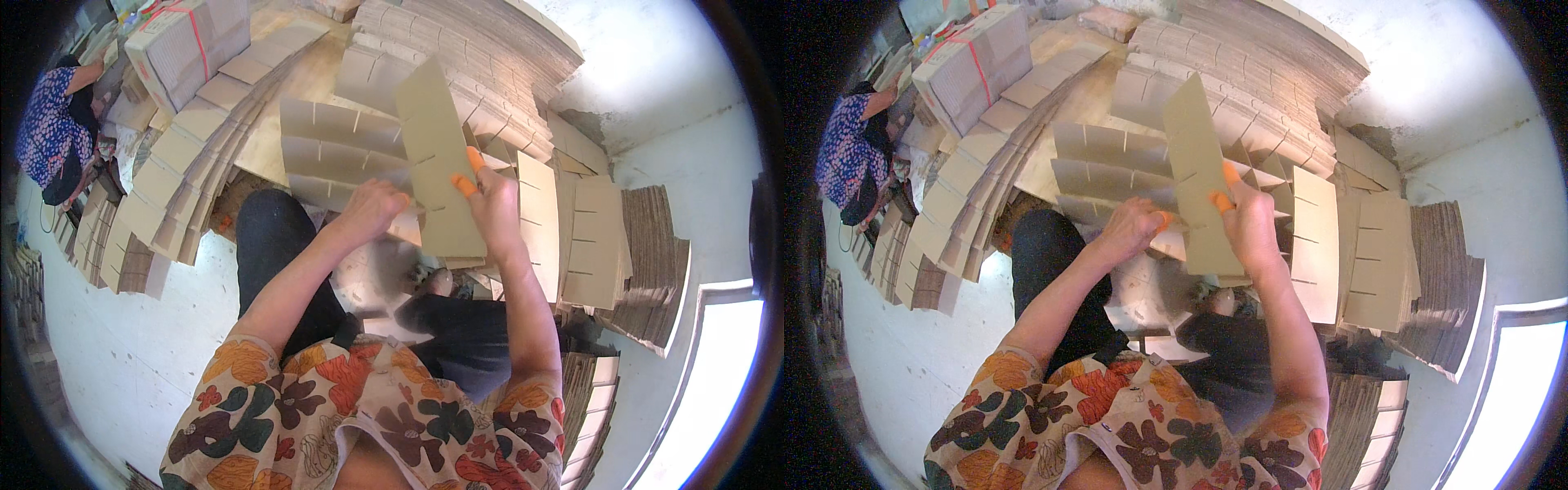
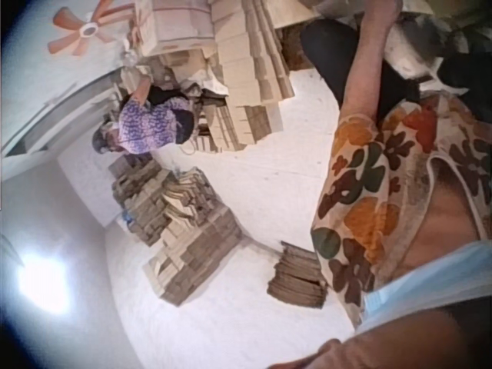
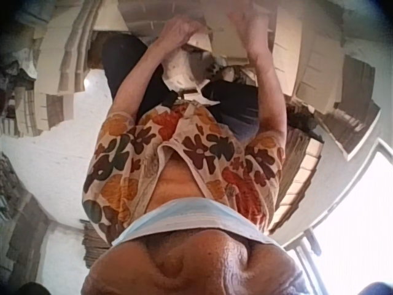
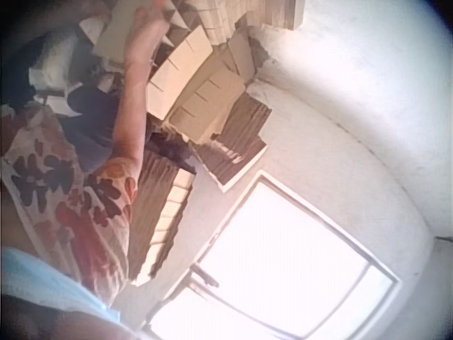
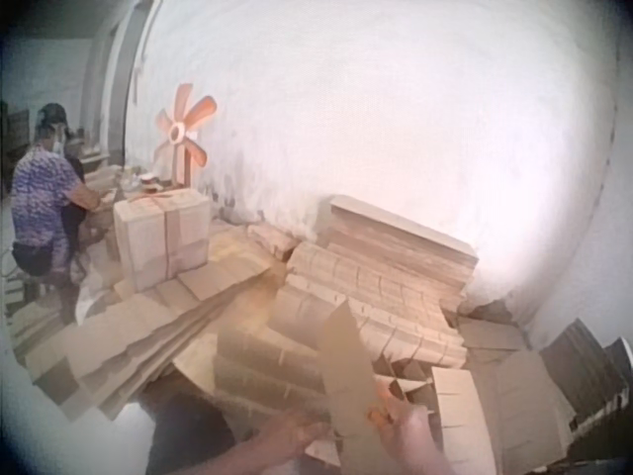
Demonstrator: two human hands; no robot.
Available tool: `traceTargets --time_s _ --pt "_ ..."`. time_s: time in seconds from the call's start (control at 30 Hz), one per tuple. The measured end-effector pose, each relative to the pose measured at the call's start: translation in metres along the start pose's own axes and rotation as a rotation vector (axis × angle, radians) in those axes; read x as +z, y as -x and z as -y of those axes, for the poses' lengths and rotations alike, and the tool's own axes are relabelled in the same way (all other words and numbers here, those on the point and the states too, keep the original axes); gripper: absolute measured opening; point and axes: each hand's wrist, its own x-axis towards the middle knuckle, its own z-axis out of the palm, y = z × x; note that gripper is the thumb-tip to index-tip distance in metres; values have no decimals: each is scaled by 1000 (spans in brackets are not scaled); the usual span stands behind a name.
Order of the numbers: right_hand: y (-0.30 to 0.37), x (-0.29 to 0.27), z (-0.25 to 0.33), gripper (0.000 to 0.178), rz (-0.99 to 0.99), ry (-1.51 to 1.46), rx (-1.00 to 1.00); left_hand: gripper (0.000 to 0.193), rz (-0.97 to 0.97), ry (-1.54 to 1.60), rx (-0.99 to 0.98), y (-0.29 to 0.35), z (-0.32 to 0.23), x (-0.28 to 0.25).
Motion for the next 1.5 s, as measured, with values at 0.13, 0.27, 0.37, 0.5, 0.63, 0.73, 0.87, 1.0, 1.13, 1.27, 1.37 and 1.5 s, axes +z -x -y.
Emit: traceTargets --time_s 0.13,0.27,0.37,0.5,0.63,0.73,0.87,1.0,1.13,1.27,1.37,1.5 --pt "3 11 -13 12 5 -41 -87 2 3 9 1 -2 -5 -4" --pt "-9 38 -29 41 87 50 -254 8 13 -21 -20 -6 -7 -5" --pt "-12 26 -8 47 215 234 -44 7 0 -38 -33 -6 -3 -3" --pt "7 -1 12 37 225 277 -33 7 7 -7 -59 -4 -2 0" --pt "31 2 -5 32 240 187 -204 2 28 -24 -44 -6 -4 -2" --pt "35 1 -2 25 248 69 -157 12 85 10 -100 -8 -6 -6" --pt "38 46 -40 23 381 190 -123 14 86 14 -99 -8 -7 -5" --pt "51 46 -27 29 373 305 -23 22 156 5 -152 -6 -12 -12" --pt "65 -20 -54 34 -247 325 -157 37 -30 33 -27 0 -18 -27" --pt "99 -81 -147 63 -478 824 348 52 -94 -78 -53 19 -12 -51" --pt "123 -98 -204 78 -223 535 582 54 -113 -127 -100 28 -5 -62" --pt "129 -98 -237 54 -119 -19 759 51 -117 -148 -143 33 4 -63"
